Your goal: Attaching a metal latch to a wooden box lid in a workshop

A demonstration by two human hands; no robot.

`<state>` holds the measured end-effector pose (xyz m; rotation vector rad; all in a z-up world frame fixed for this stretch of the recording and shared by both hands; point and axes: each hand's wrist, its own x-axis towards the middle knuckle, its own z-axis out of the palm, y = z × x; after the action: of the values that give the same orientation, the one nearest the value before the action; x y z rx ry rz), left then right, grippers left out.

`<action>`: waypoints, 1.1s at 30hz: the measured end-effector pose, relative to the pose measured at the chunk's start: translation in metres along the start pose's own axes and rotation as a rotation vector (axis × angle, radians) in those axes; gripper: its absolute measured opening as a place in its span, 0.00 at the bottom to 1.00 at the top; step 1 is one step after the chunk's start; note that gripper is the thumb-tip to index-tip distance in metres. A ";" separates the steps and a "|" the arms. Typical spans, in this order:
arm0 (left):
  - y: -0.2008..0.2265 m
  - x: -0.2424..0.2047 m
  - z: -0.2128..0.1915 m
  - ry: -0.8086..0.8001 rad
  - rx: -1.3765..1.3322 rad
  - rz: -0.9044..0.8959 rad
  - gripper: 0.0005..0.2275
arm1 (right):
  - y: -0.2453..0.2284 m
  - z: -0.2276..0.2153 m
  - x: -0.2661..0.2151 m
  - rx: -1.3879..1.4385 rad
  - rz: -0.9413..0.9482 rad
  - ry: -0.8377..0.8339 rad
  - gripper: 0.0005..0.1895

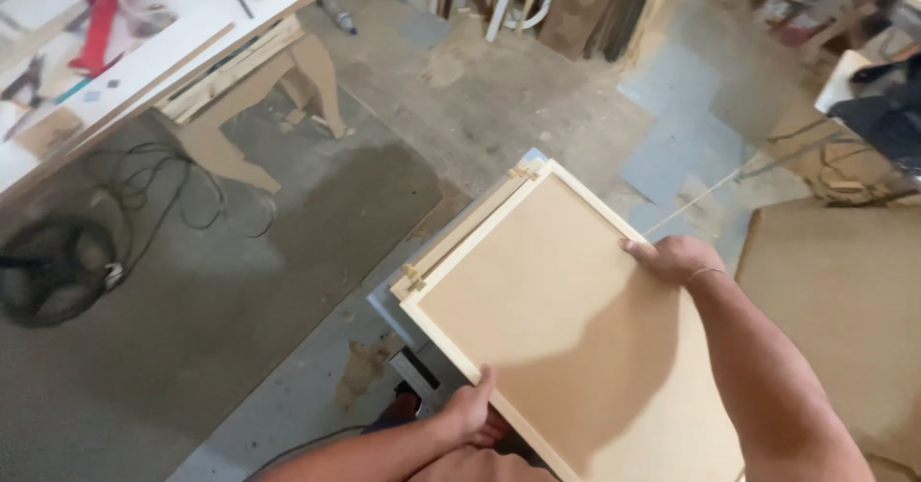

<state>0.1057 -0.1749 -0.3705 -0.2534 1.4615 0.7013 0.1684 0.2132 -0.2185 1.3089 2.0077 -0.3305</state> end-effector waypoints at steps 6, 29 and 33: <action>0.006 -0.012 0.005 0.024 0.059 0.051 0.36 | -0.002 -0.003 0.005 -0.068 -0.004 0.014 0.53; 0.037 -0.049 -0.016 0.160 0.294 -0.044 0.38 | 0.025 0.067 0.043 -0.116 -0.208 0.535 0.36; 0.040 -0.050 -0.021 0.150 0.384 -0.035 0.37 | 0.004 0.125 0.025 0.062 -0.426 0.925 0.25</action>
<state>0.0680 -0.1695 -0.3150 -0.0344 1.6982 0.3670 0.2189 0.1628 -0.3248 1.1577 3.0841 0.0575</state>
